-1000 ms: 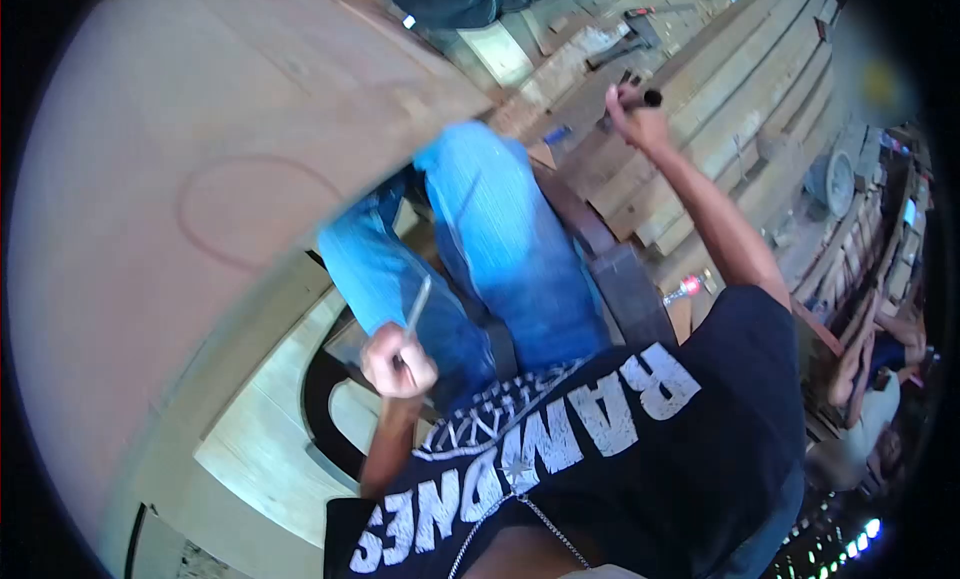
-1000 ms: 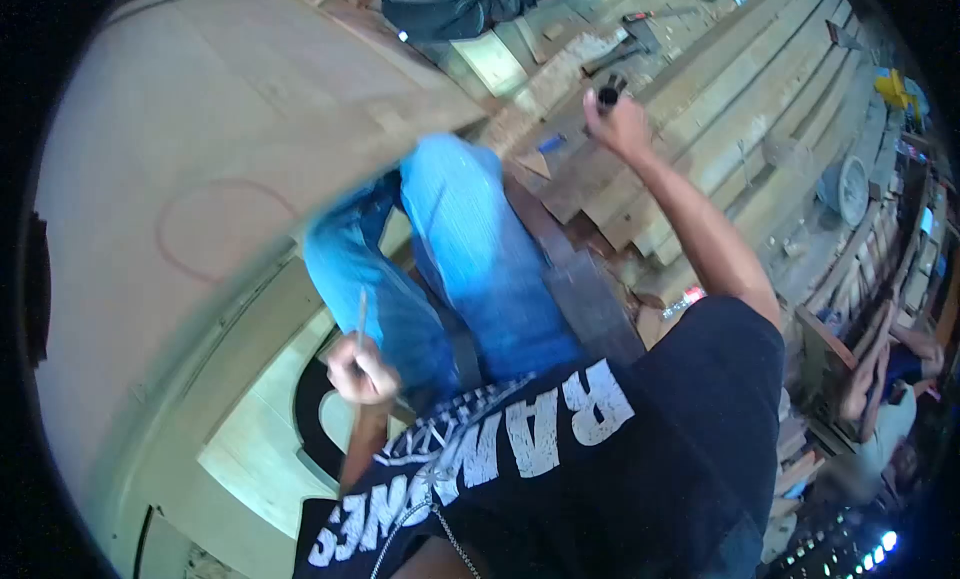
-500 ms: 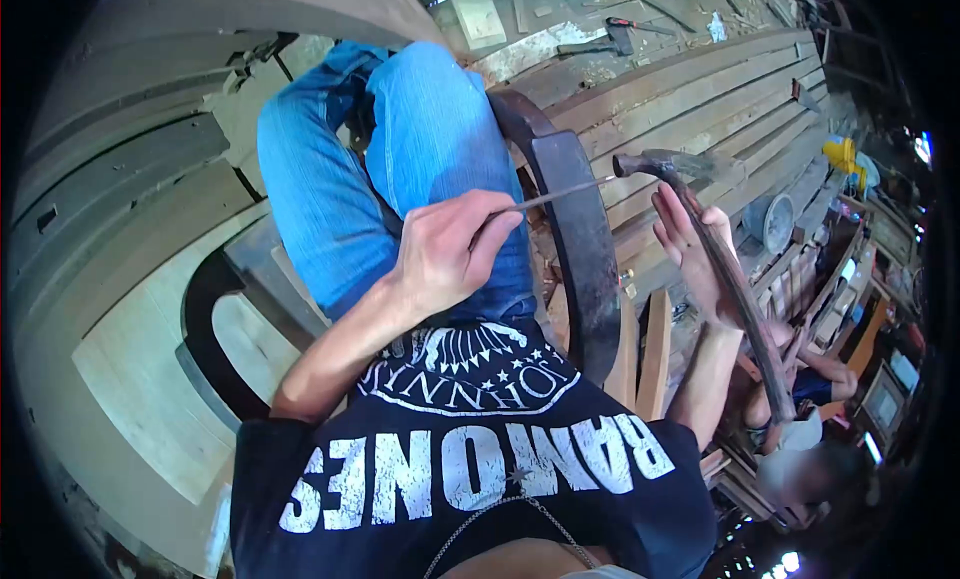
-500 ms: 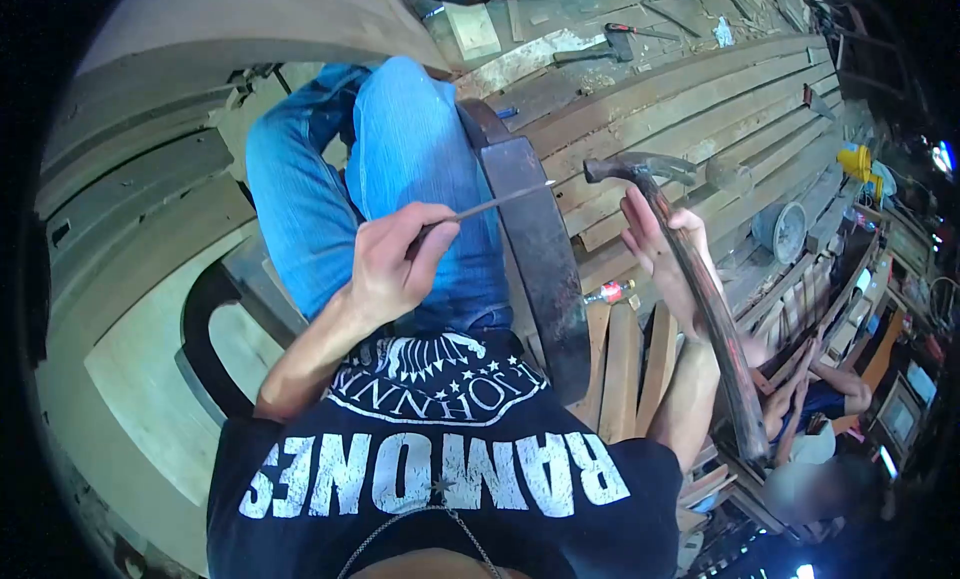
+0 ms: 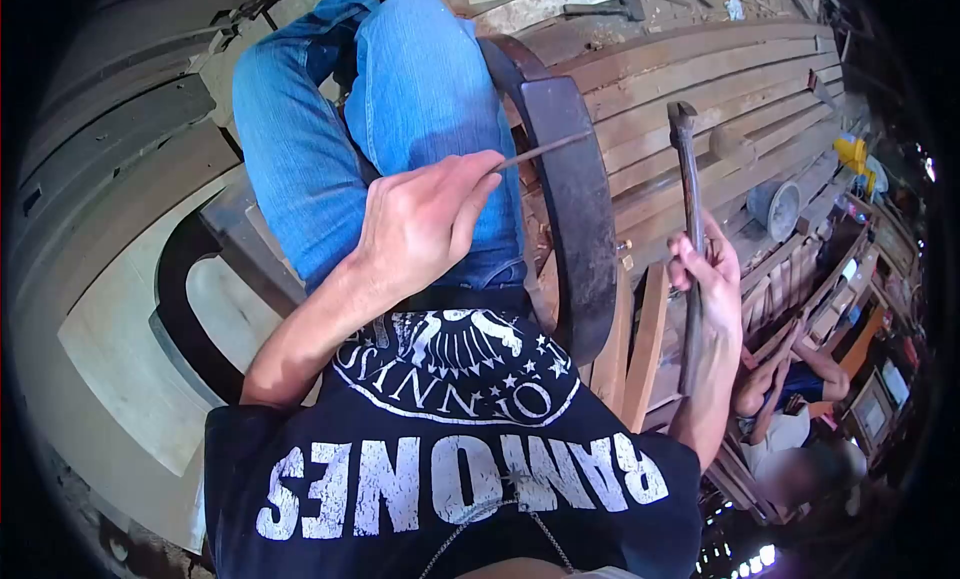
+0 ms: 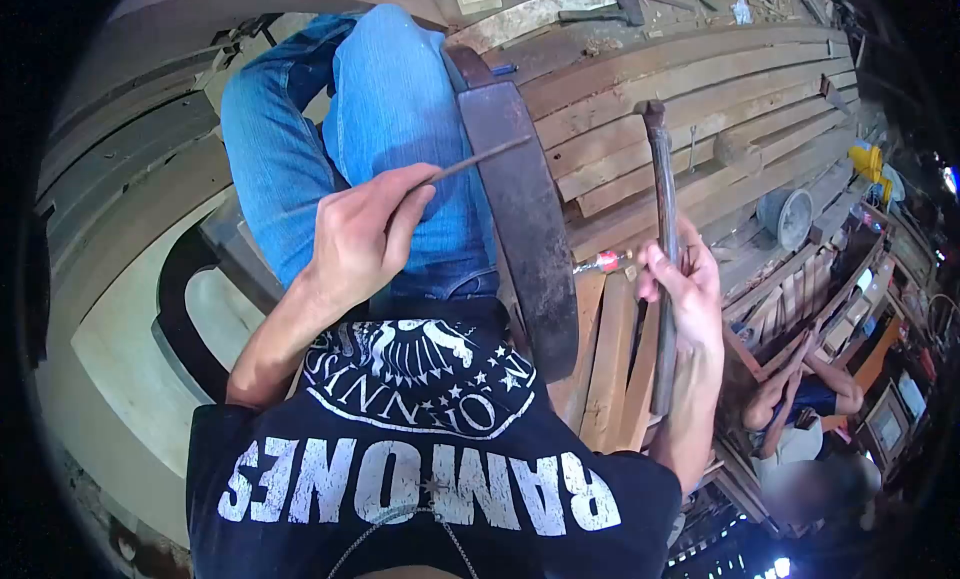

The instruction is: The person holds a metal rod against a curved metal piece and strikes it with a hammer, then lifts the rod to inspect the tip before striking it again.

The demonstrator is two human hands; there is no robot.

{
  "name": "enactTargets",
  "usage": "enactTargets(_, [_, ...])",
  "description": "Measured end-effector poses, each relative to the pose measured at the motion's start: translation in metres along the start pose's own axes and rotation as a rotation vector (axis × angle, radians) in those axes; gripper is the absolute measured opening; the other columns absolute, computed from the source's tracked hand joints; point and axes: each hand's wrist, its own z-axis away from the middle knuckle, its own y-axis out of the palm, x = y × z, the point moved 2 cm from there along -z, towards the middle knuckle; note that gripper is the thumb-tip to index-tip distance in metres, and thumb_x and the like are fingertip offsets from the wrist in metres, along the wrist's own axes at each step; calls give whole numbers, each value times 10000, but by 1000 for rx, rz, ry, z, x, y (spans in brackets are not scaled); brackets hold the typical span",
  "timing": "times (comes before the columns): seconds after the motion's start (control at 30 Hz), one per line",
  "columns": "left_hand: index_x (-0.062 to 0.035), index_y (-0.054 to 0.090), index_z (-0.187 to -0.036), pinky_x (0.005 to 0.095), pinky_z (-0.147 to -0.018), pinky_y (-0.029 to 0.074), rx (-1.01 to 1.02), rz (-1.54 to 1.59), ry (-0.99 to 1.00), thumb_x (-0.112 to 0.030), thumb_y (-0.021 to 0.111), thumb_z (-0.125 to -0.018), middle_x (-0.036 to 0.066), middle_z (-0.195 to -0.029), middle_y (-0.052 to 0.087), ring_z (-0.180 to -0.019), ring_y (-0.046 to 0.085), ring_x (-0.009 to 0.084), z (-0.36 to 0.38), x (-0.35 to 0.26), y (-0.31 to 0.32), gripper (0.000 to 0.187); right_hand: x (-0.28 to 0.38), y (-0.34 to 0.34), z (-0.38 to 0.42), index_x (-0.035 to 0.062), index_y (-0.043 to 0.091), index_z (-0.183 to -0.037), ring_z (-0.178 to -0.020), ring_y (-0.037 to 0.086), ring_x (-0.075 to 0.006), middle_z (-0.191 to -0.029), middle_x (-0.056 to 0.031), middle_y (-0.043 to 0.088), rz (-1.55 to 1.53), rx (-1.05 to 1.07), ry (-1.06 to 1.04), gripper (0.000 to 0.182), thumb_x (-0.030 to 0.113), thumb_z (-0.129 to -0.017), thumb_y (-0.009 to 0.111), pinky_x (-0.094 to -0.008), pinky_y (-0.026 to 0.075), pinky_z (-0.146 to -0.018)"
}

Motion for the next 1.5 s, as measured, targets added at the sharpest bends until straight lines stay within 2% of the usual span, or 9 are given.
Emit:
enactTargets(0.07, [8, 657, -999, 322, -488, 486, -9, -29, 22, -4, 657, -847, 113, -711, 644, -540, 624, 237, -1, -3, 0, 152, -12, -6, 3, -46, 415, -1338, -486, 429, -52, -694, 20, 477, 28, 36, 6, 473, 174, -957, 590, -200, 280, -421])
enactTargets(0.23, [7, 662, -1025, 341, -470, 455, 31, -101, -77, 0, 659, -834, 105, -649, 580, -500, 577, 243, -4, -10, -3, 191, -13, 26, 21, 44, 500, -1200, -453, 408, -49, -665, 29, 447, -322, -19, -76, 347, 301, -976, 569, -189, 311, -392])
enactTargets(0.3, [2, 672, -1015, 342, -464, 442, 25, -112, -91, -10, 668, -831, 100, -634, 562, -492, 566, 239, -3, -13, -3, 184, -7, 18, 23, 74, 524, -1050, -417, 367, -42, -618, 38, 422, -152, -126, 135, 297, 366, -995, 518, -191, 288, -358])
enactTargets(0.37, [-3, 683, -1005, 343, -457, 429, 11, -113, -108, -19, 677, -828, 94, -619, 543, -485, 554, 235, -5, -15, -3, 178, 3, 31, 31, 85, 504, -926, -363, 324, -44, -538, 43, 372, -97, -277, 159, 447, 503, -1012, 370, -208, 267, -316])
enactTargets(0.47, [-33, 721, -969, 332, -434, 385, -4, -200, -107, -65, 727, -805, 70, -581, 479, -444, 484, 203, -5, -15, -4, 167, -7, 23, 36, 68, 497, -880, -350, 379, -53, -527, 29, 421, 249, -228, -50, 433, 460, -1020, 378, -215, 288, -317])
enactTargets(0.67, [-50, 727, -984, 325, -414, 363, -30, -249, -44, -66, 753, -784, 53, -559, 458, -421, 455, 175, -4, -16, -1, 202, 9, 38, 57, -4, 580, -962, -522, 401, -64, -573, 10, 426, 680, -129, -210, 352, 327, -1012, 470, -262, 339, -495])
enactTargets(0.97, [-47, 721, -1000, 331, -403, 350, -32, -219, -39, -64, 760, -775, 53, -548, 439, -415, 445, 178, -2, -15, 1, 229, 12, 49, 55, 20, 548, -868, -489, 429, -75, -548, 1, 436, 651, -83, -234, 267, 246, -1000, 499, -262, 351, -480])
enactTargets(1.03, [-47, 720, -998, 333, -402, 349, -35, -209, -42, -65, 761, -774, 55, -548, 438, -415, 444, 180, -3, -16, 1, 229, 11, 54, 54, 40, 517, -847, -474, 375, -13, -575, 69, 425, 703, -67, -318, 373, 352, -1032, 426, -205, 270, -426])
enactTargets(1.5, [-62, 714, -1012, 338, -402, 346, -29, -202, -44, -73, 760, -777, 56, -541, 430, -412, 437, 191, 0, -14, 0, 240, 16, 57, 51, 27, 533, -900, -465, 370, -18, -567, 75, 413, 706, -56, -327, 372, 367, -1024, 446, -211, 272, -423])
